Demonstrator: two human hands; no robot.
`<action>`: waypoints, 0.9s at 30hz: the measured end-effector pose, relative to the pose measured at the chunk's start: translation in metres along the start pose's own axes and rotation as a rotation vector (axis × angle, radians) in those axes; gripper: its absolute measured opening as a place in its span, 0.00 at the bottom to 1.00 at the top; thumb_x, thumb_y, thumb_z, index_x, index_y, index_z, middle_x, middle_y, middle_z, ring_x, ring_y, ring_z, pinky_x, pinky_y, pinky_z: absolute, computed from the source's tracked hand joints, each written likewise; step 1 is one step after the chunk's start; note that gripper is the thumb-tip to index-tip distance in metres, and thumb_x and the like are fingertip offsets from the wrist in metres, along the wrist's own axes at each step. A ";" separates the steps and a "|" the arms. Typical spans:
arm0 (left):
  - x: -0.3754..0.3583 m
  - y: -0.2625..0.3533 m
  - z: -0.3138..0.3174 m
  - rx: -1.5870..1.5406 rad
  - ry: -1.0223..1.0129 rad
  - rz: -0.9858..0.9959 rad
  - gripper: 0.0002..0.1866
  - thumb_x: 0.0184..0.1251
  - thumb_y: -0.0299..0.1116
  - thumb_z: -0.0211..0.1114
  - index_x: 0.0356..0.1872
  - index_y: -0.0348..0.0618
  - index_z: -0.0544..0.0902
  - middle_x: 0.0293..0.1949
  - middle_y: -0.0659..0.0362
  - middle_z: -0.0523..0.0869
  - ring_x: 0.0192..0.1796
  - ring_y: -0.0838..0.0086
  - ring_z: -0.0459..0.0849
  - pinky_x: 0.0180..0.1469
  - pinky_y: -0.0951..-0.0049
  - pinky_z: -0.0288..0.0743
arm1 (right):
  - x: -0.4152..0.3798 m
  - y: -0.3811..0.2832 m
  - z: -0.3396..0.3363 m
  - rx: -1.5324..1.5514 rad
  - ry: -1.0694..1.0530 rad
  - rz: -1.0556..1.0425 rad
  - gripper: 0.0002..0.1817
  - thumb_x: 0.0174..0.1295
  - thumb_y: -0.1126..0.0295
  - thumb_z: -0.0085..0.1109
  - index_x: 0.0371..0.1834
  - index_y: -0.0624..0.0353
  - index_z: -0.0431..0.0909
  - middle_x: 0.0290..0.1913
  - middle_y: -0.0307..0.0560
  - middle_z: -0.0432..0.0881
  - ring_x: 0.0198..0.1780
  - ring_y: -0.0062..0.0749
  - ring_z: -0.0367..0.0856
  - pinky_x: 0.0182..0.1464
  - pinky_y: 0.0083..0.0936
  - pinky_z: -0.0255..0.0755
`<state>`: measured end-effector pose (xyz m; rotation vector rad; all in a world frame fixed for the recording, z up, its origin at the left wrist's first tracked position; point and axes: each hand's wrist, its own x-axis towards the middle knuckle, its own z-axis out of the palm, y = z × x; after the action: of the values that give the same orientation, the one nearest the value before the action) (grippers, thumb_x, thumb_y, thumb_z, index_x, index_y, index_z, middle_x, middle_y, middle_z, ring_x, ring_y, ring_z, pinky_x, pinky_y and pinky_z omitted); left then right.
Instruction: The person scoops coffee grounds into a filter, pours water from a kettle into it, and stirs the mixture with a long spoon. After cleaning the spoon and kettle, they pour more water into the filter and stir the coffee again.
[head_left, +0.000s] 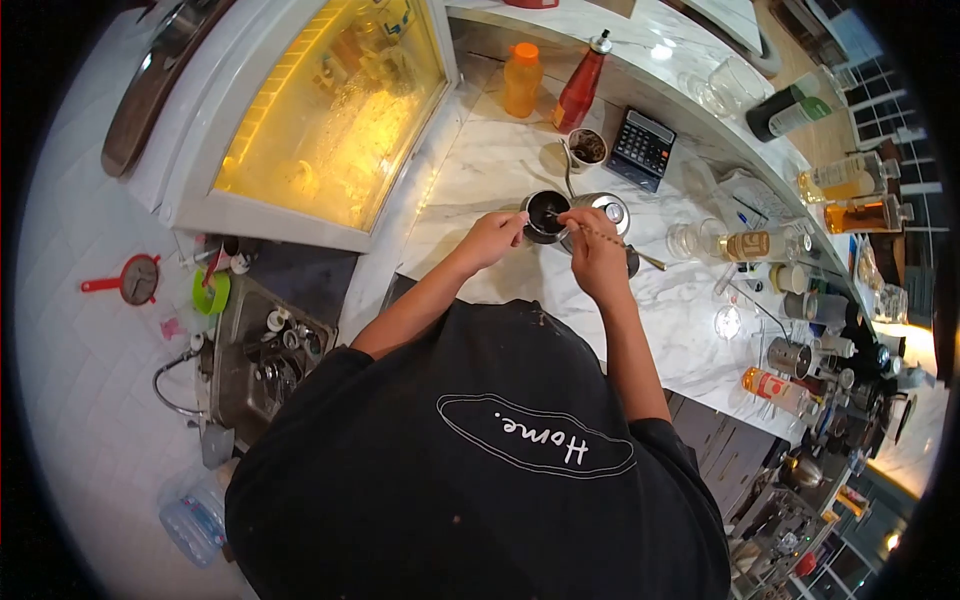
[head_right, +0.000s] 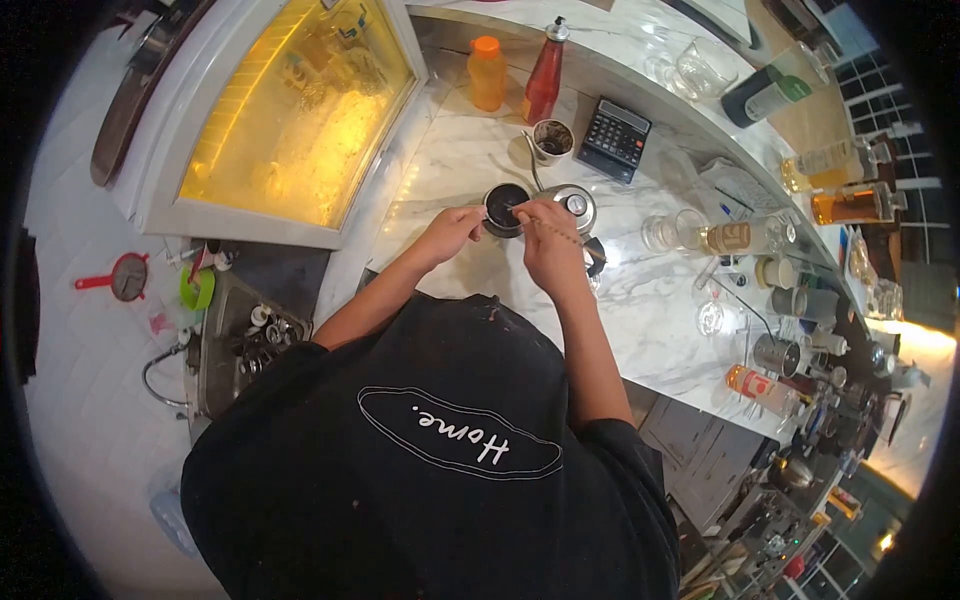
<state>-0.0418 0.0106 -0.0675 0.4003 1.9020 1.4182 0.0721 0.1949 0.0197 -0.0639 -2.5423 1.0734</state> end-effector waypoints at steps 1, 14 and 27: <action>-0.001 0.002 0.002 -0.007 0.020 -0.017 0.27 0.84 0.50 0.54 0.25 0.41 0.78 0.26 0.63 0.79 0.33 0.76 0.77 0.42 0.71 0.73 | 0.002 0.003 -0.003 -0.007 0.000 -0.007 0.06 0.73 0.74 0.58 0.46 0.61 0.85 0.47 0.51 0.87 0.54 0.50 0.82 0.59 0.43 0.71; -0.003 0.001 0.009 0.016 0.126 -0.044 0.27 0.83 0.51 0.56 0.25 0.42 0.78 0.26 0.64 0.78 0.33 0.77 0.76 0.43 0.72 0.72 | 0.019 0.019 -0.019 -0.016 -0.128 -0.073 0.07 0.73 0.72 0.58 0.45 0.61 0.84 0.47 0.49 0.87 0.54 0.48 0.83 0.58 0.44 0.70; -0.007 0.008 0.016 -0.104 0.189 -0.050 0.26 0.82 0.51 0.58 0.24 0.43 0.78 0.25 0.64 0.78 0.32 0.77 0.76 0.43 0.72 0.72 | 0.017 0.032 -0.025 0.051 -0.155 -0.101 0.09 0.75 0.71 0.56 0.44 0.62 0.85 0.46 0.51 0.87 0.53 0.50 0.83 0.58 0.44 0.71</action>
<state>-0.0273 0.0203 -0.0604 0.1734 1.9612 1.5604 0.0624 0.2379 0.0185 0.1664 -2.6208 1.1424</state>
